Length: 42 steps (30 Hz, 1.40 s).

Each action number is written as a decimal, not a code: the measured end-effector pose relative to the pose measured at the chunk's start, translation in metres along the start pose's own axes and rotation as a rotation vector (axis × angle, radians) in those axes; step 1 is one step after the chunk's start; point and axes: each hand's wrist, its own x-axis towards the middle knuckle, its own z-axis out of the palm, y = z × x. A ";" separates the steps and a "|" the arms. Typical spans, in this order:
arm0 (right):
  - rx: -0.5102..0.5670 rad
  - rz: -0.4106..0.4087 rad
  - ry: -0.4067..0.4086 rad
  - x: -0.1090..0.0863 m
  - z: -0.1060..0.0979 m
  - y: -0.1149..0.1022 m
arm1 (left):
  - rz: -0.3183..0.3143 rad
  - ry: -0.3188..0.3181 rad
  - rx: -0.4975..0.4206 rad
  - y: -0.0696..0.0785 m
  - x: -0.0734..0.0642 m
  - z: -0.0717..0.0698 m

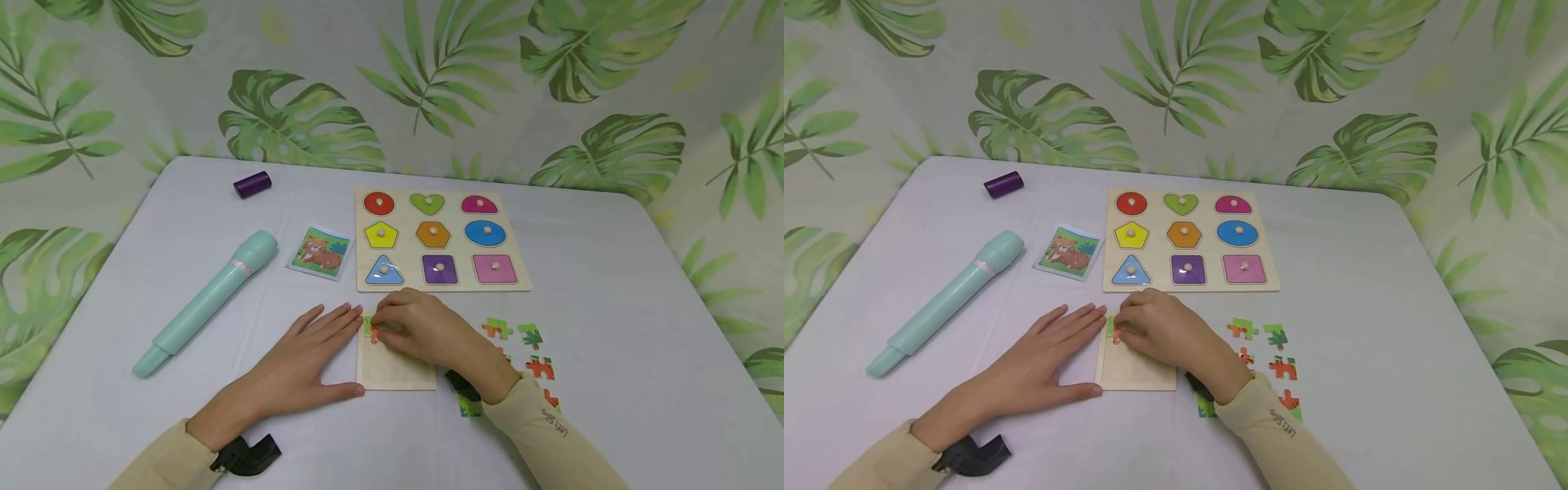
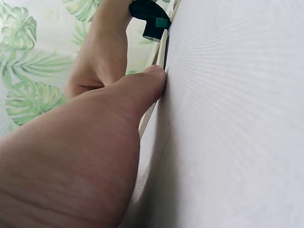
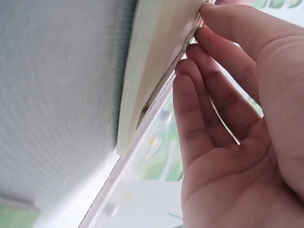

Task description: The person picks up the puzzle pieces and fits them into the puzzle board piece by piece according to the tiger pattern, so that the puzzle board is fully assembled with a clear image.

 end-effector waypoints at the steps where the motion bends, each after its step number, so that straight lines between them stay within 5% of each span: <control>1: 0.002 0.001 -0.001 0.000 0.000 0.000 | -0.001 -0.001 -0.001 0.000 0.000 0.000; 21: 0.057 0.038 -0.035 -0.002 -0.006 -0.001 | -0.004 0.001 -0.007 0.000 -0.001 0.001; 30: 0.114 0.044 0.069 -0.013 -0.021 -0.002 | 0.000 0.012 -0.010 0.000 0.000 0.002; 42: 0.065 0.068 0.162 -0.033 -0.029 0.004 | -0.003 0.003 -0.005 0.000 0.001 0.001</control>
